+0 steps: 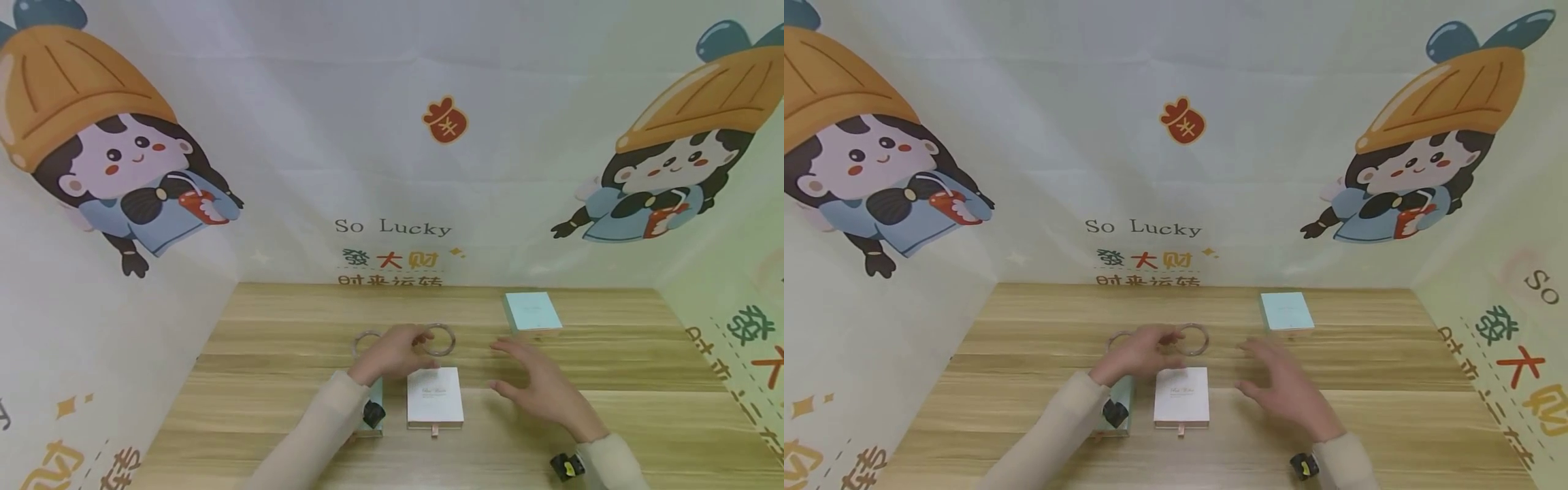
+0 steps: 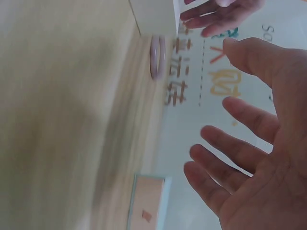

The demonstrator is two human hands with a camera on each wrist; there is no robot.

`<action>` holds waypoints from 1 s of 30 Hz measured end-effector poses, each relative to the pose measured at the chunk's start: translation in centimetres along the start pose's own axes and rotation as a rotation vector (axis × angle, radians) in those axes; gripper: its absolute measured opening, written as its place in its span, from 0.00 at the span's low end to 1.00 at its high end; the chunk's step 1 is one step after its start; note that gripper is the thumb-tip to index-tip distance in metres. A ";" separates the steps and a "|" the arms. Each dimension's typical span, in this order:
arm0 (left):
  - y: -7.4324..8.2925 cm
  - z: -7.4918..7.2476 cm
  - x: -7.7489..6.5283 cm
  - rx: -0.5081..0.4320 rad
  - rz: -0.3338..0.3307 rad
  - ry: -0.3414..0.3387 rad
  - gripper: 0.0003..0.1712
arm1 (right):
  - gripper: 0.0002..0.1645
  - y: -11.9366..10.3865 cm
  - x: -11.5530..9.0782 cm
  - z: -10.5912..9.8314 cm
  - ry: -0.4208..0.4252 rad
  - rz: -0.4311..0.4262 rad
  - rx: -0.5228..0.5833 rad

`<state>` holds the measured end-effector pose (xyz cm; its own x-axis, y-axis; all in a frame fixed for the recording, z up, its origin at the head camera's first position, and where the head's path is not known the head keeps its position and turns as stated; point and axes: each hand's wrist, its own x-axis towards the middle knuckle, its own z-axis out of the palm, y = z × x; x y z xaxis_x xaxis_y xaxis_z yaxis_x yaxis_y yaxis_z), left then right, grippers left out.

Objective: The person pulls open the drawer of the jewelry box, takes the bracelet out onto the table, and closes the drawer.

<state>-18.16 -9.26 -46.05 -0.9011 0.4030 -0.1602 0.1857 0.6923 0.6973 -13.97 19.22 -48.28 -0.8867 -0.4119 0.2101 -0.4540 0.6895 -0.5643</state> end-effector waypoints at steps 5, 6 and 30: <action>1.0 -0.3 1.7 -0.070 0.020 -0.013 0.40 | 0.39 1.3 1.1 -1.1 0.040 -0.017 -0.024; 1.2 -0.3 2.1 -0.078 0.019 -0.013 0.41 | 0.39 1.6 1.3 -1.3 0.055 -0.019 -0.027; 4.9 2.7 12.2 -0.052 0.120 -0.039 0.47 | 0.47 7.6 3.8 -3.7 0.107 0.287 -0.012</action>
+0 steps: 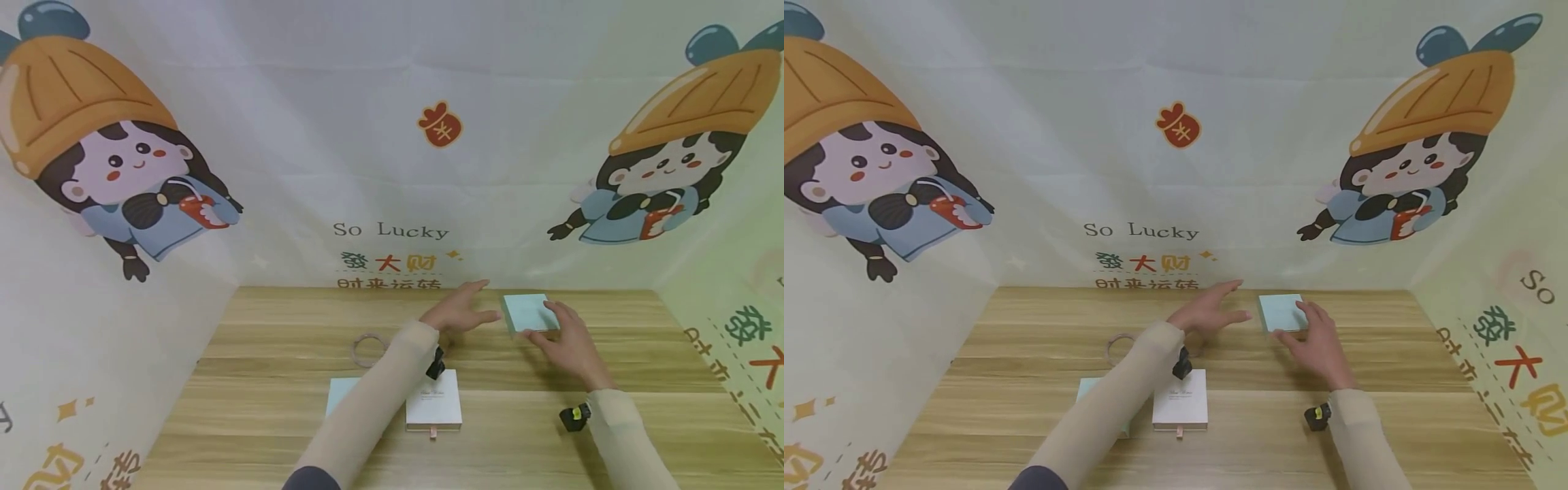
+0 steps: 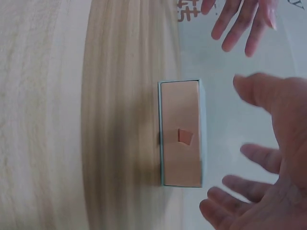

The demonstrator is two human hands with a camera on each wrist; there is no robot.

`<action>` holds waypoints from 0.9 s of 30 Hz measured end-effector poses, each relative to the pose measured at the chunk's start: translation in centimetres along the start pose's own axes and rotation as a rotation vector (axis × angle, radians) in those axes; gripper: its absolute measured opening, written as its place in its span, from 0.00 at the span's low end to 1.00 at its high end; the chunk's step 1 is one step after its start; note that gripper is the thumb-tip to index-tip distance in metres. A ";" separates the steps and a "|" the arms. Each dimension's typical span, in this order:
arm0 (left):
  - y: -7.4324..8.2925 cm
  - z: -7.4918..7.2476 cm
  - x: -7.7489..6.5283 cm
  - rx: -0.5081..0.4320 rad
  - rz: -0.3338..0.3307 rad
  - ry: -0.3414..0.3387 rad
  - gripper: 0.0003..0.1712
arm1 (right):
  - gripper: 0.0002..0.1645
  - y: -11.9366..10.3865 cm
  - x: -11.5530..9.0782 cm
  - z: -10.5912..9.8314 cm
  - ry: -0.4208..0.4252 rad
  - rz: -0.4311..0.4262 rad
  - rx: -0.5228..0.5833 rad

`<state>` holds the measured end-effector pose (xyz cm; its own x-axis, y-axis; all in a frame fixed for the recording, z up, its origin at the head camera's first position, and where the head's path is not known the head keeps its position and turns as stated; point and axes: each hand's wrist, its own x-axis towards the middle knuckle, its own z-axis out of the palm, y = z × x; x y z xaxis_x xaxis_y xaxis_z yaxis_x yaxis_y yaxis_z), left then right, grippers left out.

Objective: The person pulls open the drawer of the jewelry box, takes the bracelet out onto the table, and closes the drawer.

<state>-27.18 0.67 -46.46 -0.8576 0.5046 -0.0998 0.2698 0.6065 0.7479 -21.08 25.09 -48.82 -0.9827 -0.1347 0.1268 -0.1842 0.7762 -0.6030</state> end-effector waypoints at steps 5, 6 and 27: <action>0.2 1.2 1.9 0.029 0.006 -0.009 0.46 | 0.50 1.1 0.0 0.1 -0.003 0.086 0.050; 0.4 1.4 2.2 0.037 0.007 -0.009 0.46 | 0.50 1.3 0.0 0.0 -0.006 0.103 0.057; 1.6 4.2 5.9 0.202 -0.113 -0.049 0.41 | 0.43 2.2 0.0 1.4 0.028 0.275 0.169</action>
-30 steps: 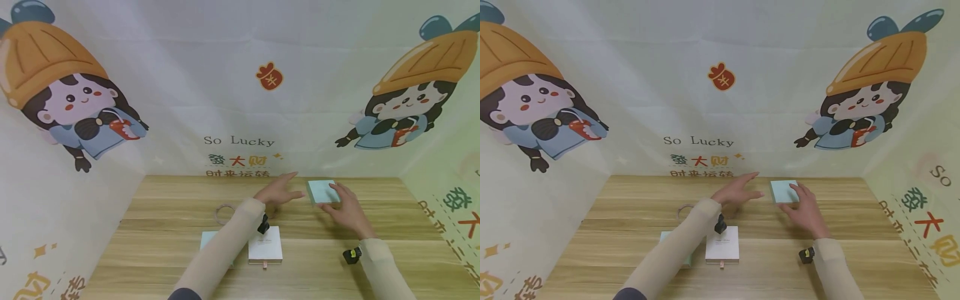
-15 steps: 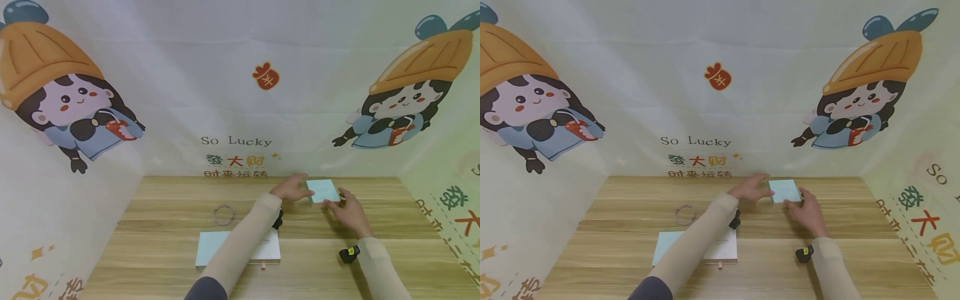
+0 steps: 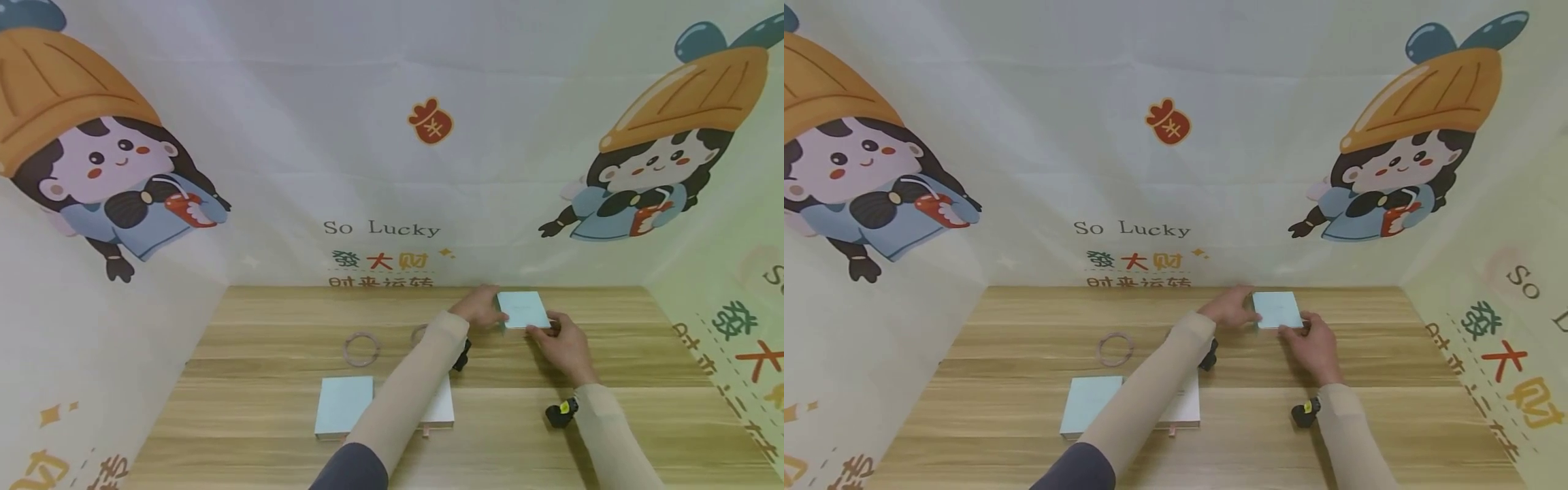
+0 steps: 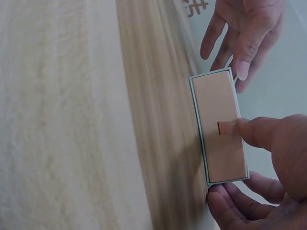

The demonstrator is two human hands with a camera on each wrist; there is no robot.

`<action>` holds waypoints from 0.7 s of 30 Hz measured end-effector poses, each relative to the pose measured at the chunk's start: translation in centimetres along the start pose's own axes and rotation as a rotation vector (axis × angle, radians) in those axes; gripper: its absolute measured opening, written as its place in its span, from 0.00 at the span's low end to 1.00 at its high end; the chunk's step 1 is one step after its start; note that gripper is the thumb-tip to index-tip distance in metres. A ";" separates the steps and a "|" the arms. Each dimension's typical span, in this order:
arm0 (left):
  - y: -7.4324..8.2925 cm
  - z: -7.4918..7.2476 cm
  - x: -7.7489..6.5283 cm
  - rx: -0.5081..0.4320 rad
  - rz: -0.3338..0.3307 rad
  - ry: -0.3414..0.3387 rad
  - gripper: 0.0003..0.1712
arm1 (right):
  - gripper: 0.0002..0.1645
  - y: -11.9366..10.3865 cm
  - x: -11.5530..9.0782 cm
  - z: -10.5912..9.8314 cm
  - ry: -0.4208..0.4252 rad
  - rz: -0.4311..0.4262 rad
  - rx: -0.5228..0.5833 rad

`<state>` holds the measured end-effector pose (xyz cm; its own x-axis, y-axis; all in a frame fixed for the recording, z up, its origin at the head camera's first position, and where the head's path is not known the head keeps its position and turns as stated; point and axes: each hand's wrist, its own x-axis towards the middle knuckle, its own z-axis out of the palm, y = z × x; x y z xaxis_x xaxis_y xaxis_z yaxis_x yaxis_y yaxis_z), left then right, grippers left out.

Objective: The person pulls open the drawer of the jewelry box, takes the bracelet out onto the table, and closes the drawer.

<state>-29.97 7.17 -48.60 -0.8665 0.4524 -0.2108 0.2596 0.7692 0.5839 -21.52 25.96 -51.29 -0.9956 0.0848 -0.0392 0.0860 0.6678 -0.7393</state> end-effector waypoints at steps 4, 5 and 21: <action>0.0 0.3 0.3 -0.019 -0.020 -0.010 0.42 | 0.42 0.2 0.0 0.2 0.012 0.028 -0.014; 0.1 0.3 0.3 -0.026 -0.027 -0.009 0.43 | 0.42 0.3 0.0 0.2 0.015 0.031 -0.012; 0.2 0.0 -0.2 -0.090 -0.053 0.022 0.43 | 0.39 0.4 0.2 -0.2 0.030 0.074 0.014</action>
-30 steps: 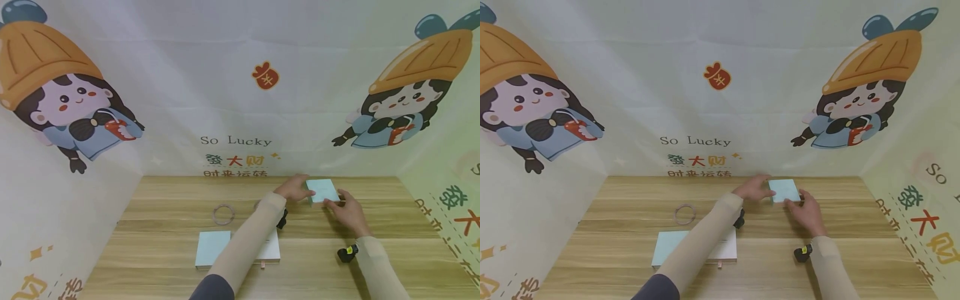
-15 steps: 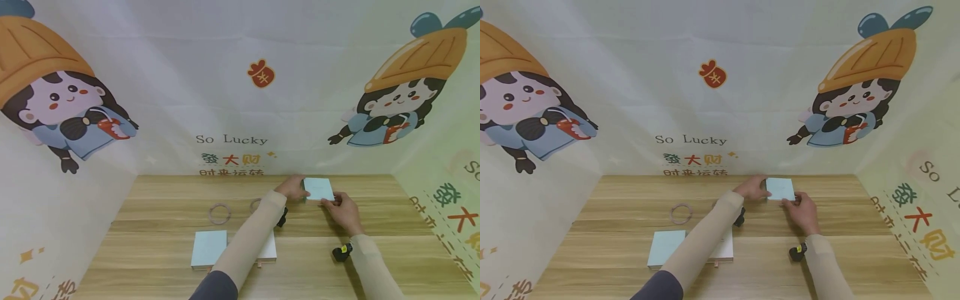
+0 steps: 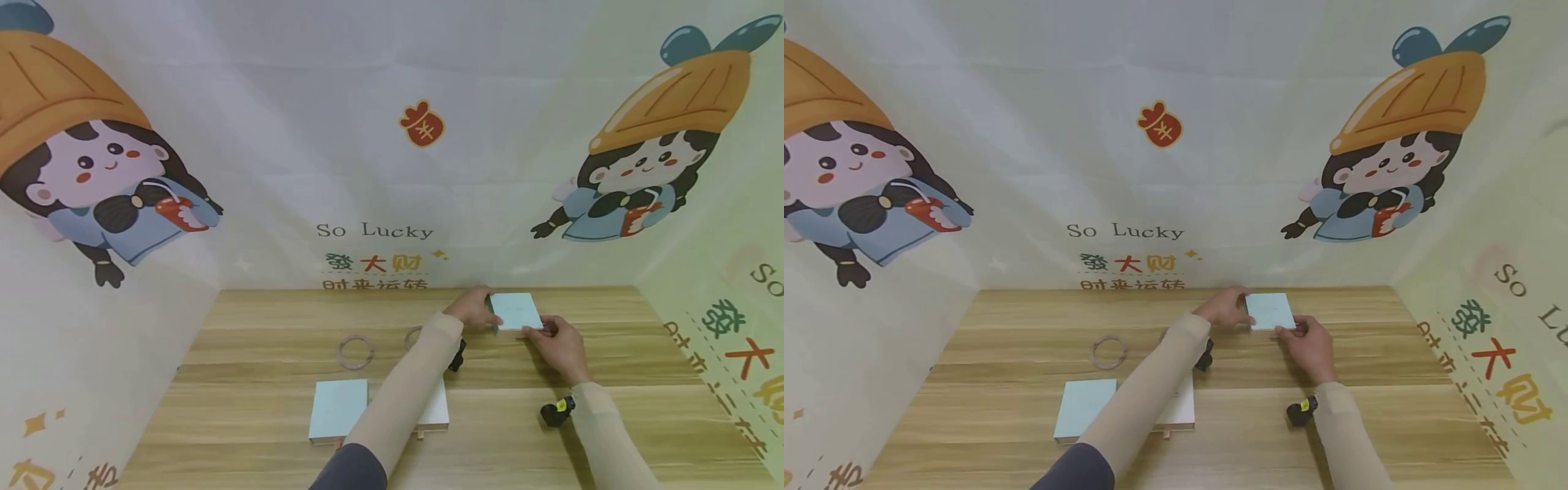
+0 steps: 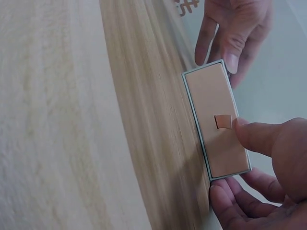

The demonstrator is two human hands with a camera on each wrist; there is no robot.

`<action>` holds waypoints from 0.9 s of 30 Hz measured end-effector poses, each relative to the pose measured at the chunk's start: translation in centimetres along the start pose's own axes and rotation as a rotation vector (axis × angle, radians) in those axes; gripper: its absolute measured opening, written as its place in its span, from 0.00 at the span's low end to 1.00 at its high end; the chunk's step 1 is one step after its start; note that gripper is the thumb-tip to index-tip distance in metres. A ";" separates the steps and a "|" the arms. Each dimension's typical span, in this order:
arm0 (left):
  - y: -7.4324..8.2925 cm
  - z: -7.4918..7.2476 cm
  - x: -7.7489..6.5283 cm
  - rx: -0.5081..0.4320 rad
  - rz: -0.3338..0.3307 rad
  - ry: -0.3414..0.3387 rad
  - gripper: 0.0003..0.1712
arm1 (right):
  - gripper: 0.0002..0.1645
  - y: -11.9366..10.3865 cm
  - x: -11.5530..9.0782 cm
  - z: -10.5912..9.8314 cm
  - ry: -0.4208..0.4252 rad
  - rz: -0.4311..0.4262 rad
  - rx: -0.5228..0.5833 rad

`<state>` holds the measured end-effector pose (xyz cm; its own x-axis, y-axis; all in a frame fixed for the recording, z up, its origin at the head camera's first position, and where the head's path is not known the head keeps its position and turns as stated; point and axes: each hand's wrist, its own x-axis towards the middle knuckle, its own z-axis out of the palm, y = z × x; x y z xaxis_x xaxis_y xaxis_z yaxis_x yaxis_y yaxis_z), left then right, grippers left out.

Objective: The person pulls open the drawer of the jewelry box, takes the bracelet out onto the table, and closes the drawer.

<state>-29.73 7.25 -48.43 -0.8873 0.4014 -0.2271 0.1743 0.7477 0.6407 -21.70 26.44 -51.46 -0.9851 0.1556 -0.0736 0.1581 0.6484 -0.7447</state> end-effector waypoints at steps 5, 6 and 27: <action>-0.2 -0.1 -0.4 0.006 -0.003 0.039 0.41 | 0.37 0.2 0.0 -0.3 -0.014 -0.016 0.047; -0.3 -0.1 -0.4 0.014 -0.003 0.047 0.40 | 0.37 0.3 0.0 -0.3 -0.017 -0.017 0.058; -1.3 0.5 -2.5 -0.061 -0.005 0.155 0.27 | 0.31 1.7 0.7 -1.2 -0.121 -0.147 0.117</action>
<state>-27.50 5.52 -49.11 -0.9441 0.3080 -0.1178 0.1476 0.7142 0.6842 -22.07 28.55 -51.97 -0.9990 -0.0293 -0.0325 0.0103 0.5654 -0.8247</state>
